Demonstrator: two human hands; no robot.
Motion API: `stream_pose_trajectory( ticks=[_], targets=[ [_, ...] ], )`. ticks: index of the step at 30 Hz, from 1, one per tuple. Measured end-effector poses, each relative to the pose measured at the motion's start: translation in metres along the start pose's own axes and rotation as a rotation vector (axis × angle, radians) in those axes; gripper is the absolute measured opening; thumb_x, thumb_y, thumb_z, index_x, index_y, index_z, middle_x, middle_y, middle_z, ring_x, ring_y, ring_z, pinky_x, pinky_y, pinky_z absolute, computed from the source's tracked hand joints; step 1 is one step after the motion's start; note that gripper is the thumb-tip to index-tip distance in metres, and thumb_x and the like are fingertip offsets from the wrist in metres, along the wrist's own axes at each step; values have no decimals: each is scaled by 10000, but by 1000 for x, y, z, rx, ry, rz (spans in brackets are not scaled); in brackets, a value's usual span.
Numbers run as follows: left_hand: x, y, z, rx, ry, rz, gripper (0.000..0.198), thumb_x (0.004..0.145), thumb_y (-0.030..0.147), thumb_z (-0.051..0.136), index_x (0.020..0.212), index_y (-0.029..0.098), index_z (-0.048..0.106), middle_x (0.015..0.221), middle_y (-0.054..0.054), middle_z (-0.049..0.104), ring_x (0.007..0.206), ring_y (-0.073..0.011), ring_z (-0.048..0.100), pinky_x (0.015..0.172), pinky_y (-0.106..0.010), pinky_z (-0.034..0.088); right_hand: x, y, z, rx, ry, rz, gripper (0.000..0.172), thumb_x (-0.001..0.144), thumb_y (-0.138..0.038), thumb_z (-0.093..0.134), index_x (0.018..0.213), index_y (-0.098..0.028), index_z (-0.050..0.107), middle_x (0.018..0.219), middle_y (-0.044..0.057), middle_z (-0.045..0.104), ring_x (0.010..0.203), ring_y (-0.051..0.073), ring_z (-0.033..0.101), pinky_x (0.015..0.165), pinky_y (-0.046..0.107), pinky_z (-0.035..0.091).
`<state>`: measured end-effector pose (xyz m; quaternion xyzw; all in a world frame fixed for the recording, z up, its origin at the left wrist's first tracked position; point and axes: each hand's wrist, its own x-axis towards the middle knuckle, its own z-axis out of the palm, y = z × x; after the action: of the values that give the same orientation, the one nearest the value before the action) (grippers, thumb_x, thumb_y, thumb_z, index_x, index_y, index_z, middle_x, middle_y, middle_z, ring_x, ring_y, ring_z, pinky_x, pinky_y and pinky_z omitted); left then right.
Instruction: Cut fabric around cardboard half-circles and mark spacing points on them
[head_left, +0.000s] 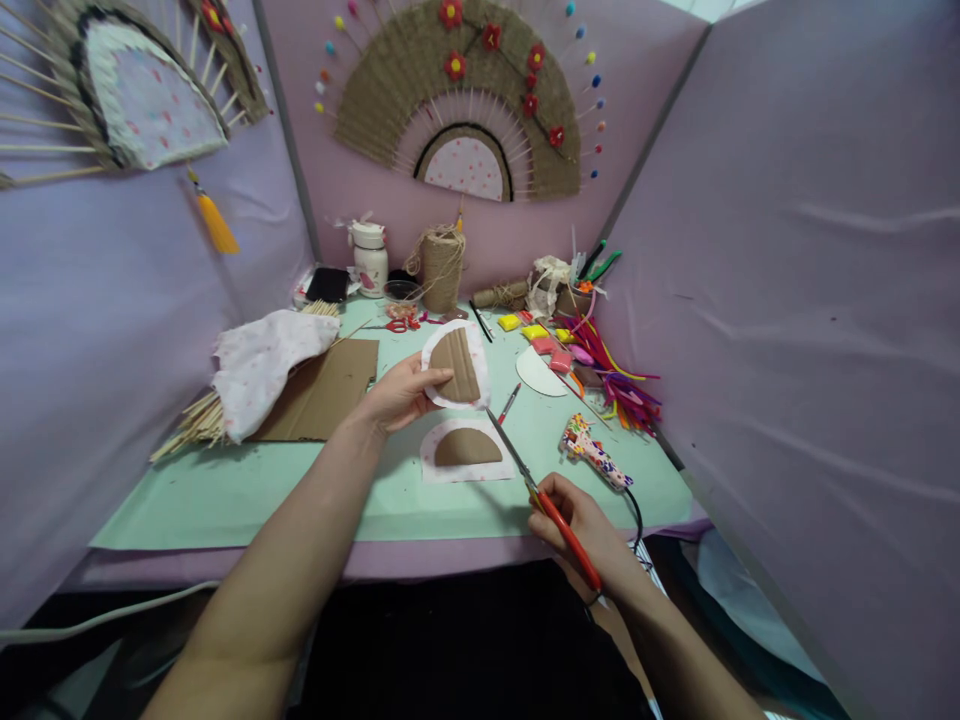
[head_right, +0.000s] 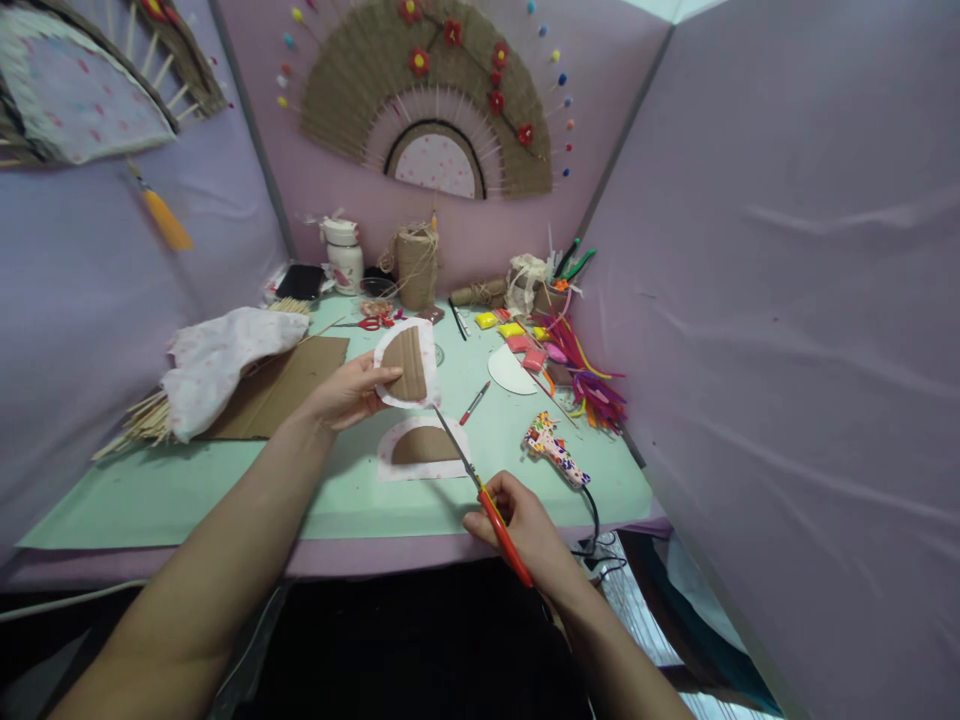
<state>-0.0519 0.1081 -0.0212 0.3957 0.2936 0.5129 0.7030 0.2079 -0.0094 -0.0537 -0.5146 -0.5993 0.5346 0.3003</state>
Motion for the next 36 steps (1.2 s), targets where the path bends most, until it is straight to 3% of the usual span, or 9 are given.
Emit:
stream_pose_trajectory(
  ticks=[20,36],
  targets=[
    [1,-3,0,26,14,-17,380,720,111,746,1080,121,626,995,-106,723,796,-177,689,721,-299,574,4,0,-1,-37,48,-7,362,680,-423,737,740,-217,445,650,-60,457,607,111,403,568,245,296],
    [1,-5,0,29,12,-43,378,700,107,771,1052,128,636,958,-94,729,782,-181,694,705,-305,586,6,0,0,6,67,22,489,634,-580,764,703,-215,445,590,-68,427,549,92,343,508,231,248]
  ],
)
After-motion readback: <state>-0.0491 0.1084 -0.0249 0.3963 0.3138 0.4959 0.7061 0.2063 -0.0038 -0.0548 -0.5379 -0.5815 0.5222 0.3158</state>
